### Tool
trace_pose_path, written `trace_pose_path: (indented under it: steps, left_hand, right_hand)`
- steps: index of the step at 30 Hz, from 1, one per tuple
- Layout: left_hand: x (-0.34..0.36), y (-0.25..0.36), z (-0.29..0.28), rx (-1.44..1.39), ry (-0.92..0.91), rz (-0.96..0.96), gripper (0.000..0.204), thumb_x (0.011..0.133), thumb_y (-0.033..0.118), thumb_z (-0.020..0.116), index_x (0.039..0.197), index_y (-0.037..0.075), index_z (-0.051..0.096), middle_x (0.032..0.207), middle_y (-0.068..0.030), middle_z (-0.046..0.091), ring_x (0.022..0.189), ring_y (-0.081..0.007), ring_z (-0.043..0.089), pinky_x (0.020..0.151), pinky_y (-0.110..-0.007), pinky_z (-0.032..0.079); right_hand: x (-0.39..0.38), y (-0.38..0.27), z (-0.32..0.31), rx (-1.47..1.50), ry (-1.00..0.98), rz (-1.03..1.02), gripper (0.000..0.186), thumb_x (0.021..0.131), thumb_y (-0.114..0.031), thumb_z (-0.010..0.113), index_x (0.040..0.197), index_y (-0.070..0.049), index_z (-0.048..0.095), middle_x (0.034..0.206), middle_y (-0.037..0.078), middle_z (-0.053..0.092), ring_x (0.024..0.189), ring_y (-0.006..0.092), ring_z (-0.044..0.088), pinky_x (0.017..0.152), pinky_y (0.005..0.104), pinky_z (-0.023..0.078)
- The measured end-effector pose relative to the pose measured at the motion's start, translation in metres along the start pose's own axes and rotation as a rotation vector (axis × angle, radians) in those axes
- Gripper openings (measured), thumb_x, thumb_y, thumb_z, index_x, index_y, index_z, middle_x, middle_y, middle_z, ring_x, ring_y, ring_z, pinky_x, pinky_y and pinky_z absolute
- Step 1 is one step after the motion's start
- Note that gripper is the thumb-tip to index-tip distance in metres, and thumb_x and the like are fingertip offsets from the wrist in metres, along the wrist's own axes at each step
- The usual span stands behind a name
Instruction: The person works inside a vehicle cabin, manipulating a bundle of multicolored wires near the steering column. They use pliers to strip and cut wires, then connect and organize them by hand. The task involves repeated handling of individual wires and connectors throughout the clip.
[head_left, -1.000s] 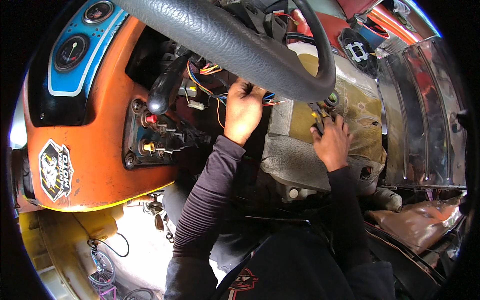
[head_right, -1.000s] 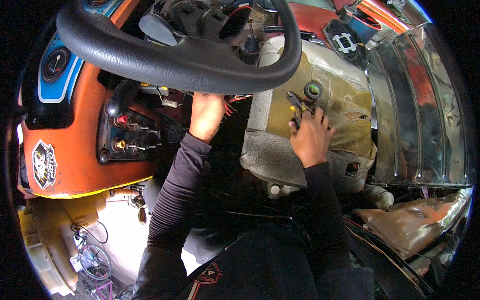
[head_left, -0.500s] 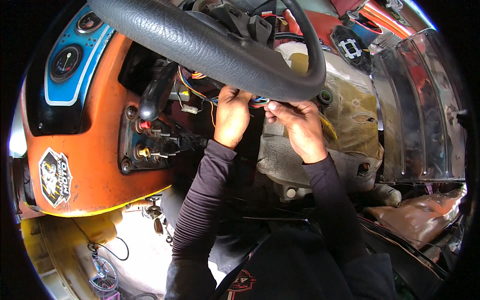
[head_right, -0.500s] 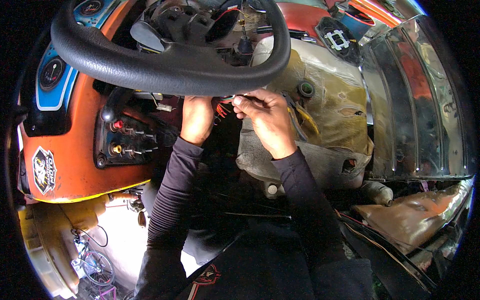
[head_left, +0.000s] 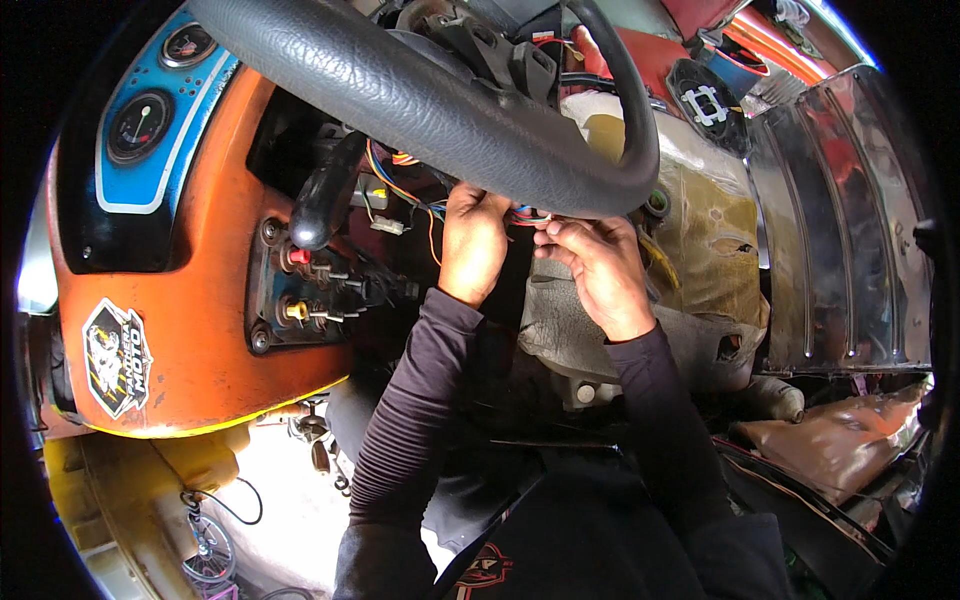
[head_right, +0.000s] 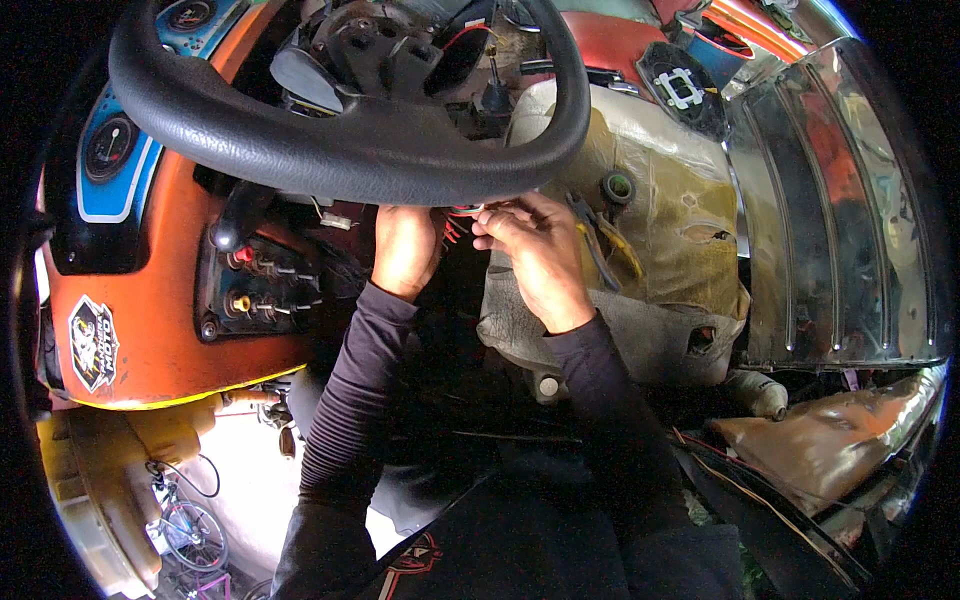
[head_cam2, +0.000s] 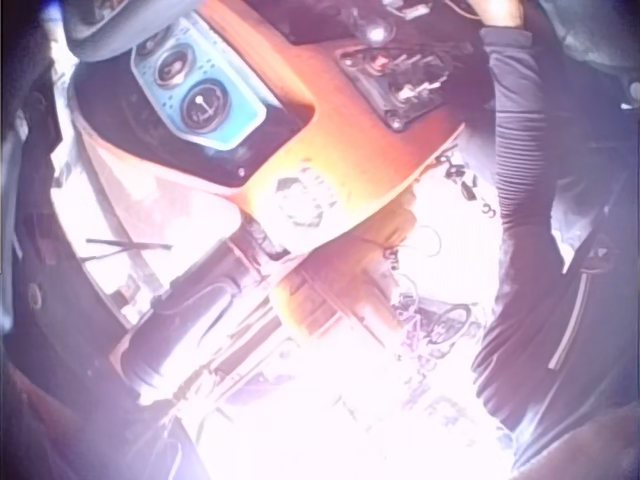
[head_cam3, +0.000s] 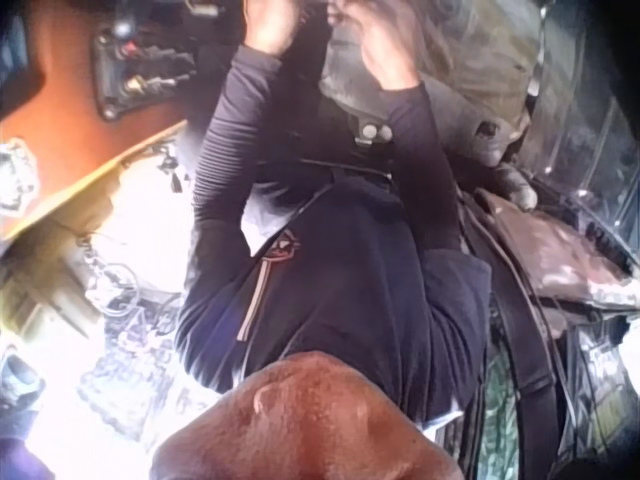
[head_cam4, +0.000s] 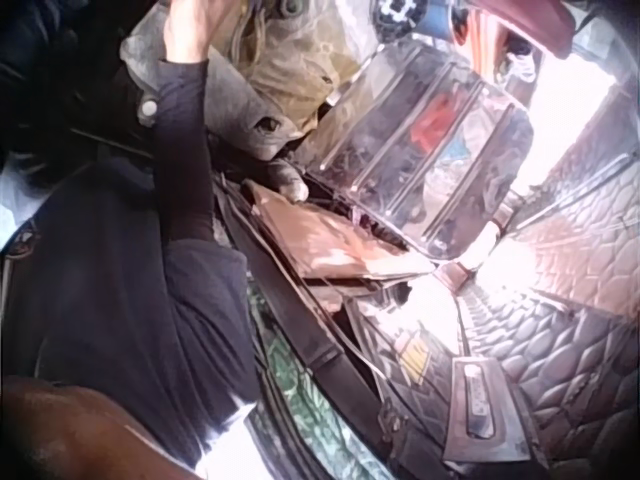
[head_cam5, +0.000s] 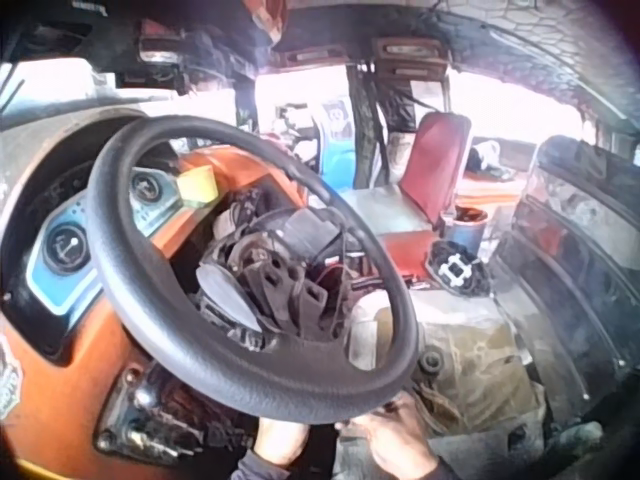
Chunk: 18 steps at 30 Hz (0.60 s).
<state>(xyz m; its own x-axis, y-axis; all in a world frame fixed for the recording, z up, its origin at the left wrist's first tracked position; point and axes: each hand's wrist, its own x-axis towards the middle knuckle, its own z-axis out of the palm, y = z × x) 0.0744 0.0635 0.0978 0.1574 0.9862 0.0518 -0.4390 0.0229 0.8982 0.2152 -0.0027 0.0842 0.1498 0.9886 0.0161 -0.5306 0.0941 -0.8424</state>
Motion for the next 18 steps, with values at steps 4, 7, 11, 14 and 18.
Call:
trace_pose_path:
  steps: [4, 7, 11, 14, 18]
  left_hand:
    - [-0.001, 0.001, 0.000, 0.016, 0.056, -0.043, 0.011, 0.101, 0.005, 0.056, 0.102, 0.001, 0.065, 0.089, -0.0026, 0.066, 0.080, -0.0116, 0.060, 0.073, -0.028, 0.048]
    - [-0.003, 0.005, 0.005, 0.004, 0.040, -0.039, 0.010, 0.101, 0.004, 0.056, 0.103, 0.000, 0.064, 0.090, -0.0034, 0.066, 0.081, -0.0121, 0.061, 0.074, -0.028, 0.048]
    - [0.005, 0.002, -0.017, 0.386, -0.204, 0.189, 0.019, 0.103, 0.010, 0.062, 0.117, -0.001, 0.064, 0.112, -0.0072, 0.069, 0.101, -0.0160, 0.065, 0.088, -0.032, 0.053]
    - [-0.002, 0.014, -0.003, 0.231, -0.228, 0.092, 0.014, 0.099, 0.000, 0.065, 0.113, -0.003, 0.067, 0.107, -0.0083, 0.073, 0.097, -0.0162, 0.068, 0.088, -0.033, 0.055]
    - [-0.001, 0.023, -0.001, 0.377, -0.284, 0.125, 0.016, 0.094, -0.007, 0.069, 0.109, -0.004, 0.068, 0.104, -0.0077, 0.075, 0.097, -0.0161, 0.069, 0.088, -0.034, 0.056]
  right_hand:
    - [0.006, -0.004, -0.004, 0.024, 0.015, 0.086, 0.015, 0.100, -0.003, 0.066, 0.112, 0.004, 0.072, 0.110, 0.014, 0.075, 0.094, 0.0229, 0.074, 0.081, 0.0379, 0.063]
    - [0.008, -0.002, -0.007, -0.052, 0.012, 0.019, 0.014, 0.100, -0.005, 0.067, 0.111, 0.003, 0.072, 0.107, 0.012, 0.075, 0.091, 0.0202, 0.073, 0.080, 0.0356, 0.062]
    - [0.006, -0.002, 0.000, -0.080, 0.055, -0.035, 0.010, 0.101, -0.007, 0.068, 0.106, 0.001, 0.072, 0.101, 0.008, 0.075, 0.085, 0.0146, 0.071, 0.077, 0.0307, 0.060]
    - [0.009, 0.000, -0.002, -0.099, 0.097, -0.067, 0.009, 0.101, -0.005, 0.067, 0.105, 0.001, 0.072, 0.099, 0.008, 0.075, 0.084, 0.0136, 0.070, 0.076, 0.0300, 0.059]
    - [0.010, -0.001, 0.000, -0.156, 0.095, -0.108, 0.008, 0.102, -0.004, 0.066, 0.103, 0.002, 0.071, 0.097, 0.007, 0.074, 0.081, 0.0127, 0.069, 0.075, 0.0295, 0.057]
